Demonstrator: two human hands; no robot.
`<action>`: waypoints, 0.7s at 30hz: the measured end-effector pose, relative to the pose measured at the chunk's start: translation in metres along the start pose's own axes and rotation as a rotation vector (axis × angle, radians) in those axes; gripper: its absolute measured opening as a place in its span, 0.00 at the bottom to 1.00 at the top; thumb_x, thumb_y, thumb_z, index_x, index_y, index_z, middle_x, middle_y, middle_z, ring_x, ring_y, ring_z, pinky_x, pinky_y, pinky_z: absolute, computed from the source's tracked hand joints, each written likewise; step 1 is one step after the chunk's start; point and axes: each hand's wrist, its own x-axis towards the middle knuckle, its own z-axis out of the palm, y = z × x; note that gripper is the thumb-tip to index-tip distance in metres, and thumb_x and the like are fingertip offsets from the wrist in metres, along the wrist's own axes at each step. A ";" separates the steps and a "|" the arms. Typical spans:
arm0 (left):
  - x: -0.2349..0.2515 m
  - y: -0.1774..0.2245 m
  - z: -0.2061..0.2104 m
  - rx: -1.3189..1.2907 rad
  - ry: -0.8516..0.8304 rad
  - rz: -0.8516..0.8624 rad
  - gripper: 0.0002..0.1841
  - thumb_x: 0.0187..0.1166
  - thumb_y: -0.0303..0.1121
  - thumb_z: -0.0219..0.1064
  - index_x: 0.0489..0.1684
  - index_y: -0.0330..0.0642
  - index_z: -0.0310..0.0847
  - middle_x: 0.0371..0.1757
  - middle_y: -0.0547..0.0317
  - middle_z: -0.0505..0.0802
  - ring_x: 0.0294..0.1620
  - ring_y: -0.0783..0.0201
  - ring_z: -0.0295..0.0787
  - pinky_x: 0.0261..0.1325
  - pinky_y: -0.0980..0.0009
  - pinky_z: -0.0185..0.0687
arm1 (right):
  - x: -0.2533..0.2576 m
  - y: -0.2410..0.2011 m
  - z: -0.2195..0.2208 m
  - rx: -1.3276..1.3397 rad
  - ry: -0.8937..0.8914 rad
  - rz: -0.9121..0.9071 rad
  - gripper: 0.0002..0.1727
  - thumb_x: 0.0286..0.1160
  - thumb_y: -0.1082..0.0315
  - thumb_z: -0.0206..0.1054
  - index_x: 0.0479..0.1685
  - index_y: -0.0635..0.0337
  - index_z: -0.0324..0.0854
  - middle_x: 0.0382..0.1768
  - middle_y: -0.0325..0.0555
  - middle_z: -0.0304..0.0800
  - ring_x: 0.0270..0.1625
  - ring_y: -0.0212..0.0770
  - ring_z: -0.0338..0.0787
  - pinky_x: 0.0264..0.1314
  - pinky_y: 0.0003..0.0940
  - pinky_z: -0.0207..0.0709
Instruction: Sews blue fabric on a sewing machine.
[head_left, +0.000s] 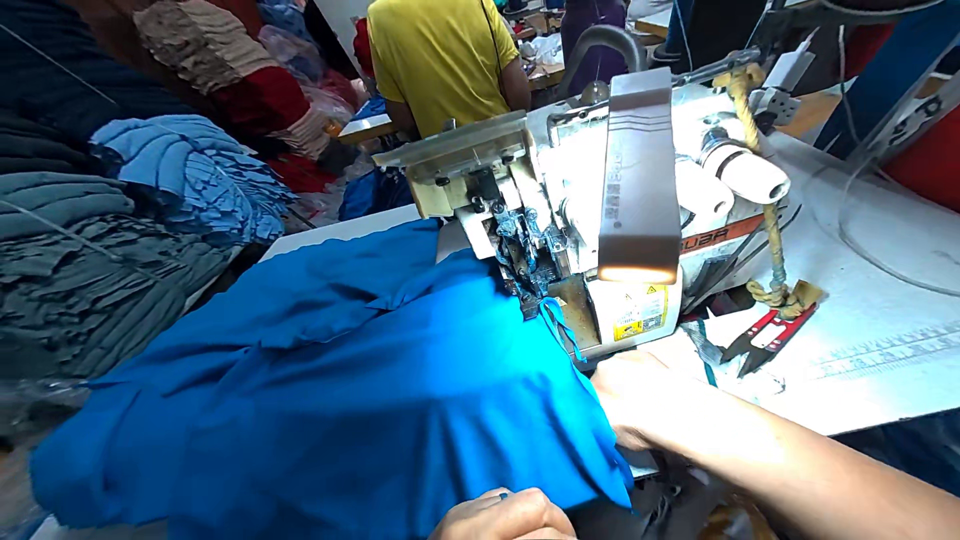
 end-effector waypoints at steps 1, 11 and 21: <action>-0.001 -0.002 -0.002 -0.006 -0.023 -0.003 0.10 0.84 0.27 0.64 0.40 0.30 0.92 0.40 0.40 0.94 0.45 0.56 0.91 0.51 0.71 0.80 | 0.003 -0.001 -0.001 -0.024 -0.011 0.006 0.17 0.85 0.65 0.60 0.60 0.72 0.80 0.57 0.66 0.86 0.64 0.64 0.85 0.58 0.62 0.75; -0.011 -0.007 -0.006 0.013 -0.018 -0.050 0.10 0.84 0.28 0.64 0.40 0.31 0.92 0.38 0.42 0.94 0.45 0.59 0.90 0.52 0.72 0.80 | -0.006 0.012 0.009 0.033 0.168 -0.204 0.16 0.88 0.67 0.57 0.54 0.72 0.83 0.48 0.65 0.88 0.57 0.64 0.88 0.55 0.62 0.77; -0.003 0.001 -0.001 0.037 0.039 -0.032 0.10 0.83 0.29 0.66 0.38 0.32 0.93 0.37 0.43 0.95 0.44 0.61 0.91 0.52 0.76 0.81 | 0.006 0.015 0.001 -0.022 -0.042 -0.097 0.17 0.88 0.63 0.58 0.52 0.73 0.82 0.50 0.65 0.86 0.60 0.64 0.85 0.57 0.64 0.73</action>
